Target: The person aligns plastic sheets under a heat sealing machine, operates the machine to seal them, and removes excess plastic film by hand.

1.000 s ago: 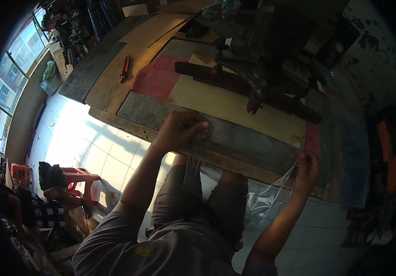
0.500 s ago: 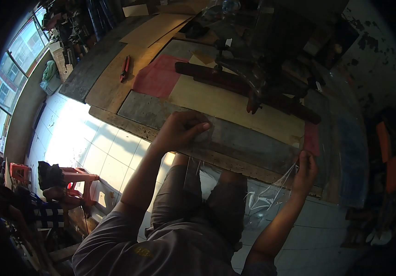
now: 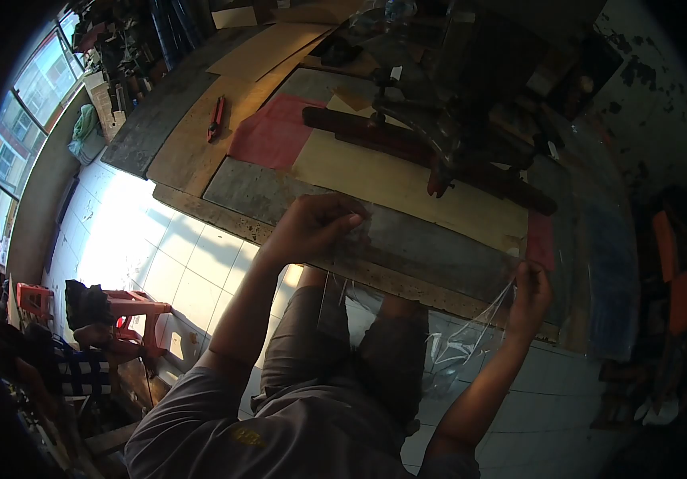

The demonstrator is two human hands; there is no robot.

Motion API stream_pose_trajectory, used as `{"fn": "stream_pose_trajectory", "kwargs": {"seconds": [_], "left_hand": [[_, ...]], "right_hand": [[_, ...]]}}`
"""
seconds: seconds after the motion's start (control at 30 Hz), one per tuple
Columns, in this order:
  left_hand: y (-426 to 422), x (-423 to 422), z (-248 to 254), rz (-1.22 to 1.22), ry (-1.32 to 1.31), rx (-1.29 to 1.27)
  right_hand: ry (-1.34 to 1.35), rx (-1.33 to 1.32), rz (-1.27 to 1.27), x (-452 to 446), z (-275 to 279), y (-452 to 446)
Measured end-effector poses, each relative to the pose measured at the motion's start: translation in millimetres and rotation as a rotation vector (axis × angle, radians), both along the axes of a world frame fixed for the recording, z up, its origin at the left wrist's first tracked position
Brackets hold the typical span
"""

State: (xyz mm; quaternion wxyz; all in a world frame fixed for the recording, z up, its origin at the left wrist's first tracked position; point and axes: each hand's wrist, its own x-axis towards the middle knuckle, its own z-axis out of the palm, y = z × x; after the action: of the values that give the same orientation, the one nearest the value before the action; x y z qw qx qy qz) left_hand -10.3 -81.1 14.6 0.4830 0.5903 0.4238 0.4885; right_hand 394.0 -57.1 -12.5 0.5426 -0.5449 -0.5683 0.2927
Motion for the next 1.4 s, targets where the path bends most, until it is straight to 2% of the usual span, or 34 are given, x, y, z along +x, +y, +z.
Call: {"fn": "stream_pose_trajectory", "kwargs": {"seconds": [0.33, 0.43, 0.73, 0.97, 1.4], "left_hand": [[-6, 2, 14, 0.006, 0.073, 0.073], [-1, 0, 4, -0.045, 0.051, 0.081], [-3, 0, 6, -0.042, -0.001, -0.015], [-1, 0, 4, 0.022, 0.043, 0.006], [5, 4, -7, 0.136, 0.016, 0.009]], "right_hand": [[-0.005, 0.016, -0.011, 3, -2, 1], [-0.015, 0.012, -0.02, 3, -2, 1], [0.007, 0.009, -0.028, 4, -4, 3], [0.019, -0.019, -0.079, -7, 6, -3], [0.066, 0.033, 0.065, -10, 17, -14]]}}
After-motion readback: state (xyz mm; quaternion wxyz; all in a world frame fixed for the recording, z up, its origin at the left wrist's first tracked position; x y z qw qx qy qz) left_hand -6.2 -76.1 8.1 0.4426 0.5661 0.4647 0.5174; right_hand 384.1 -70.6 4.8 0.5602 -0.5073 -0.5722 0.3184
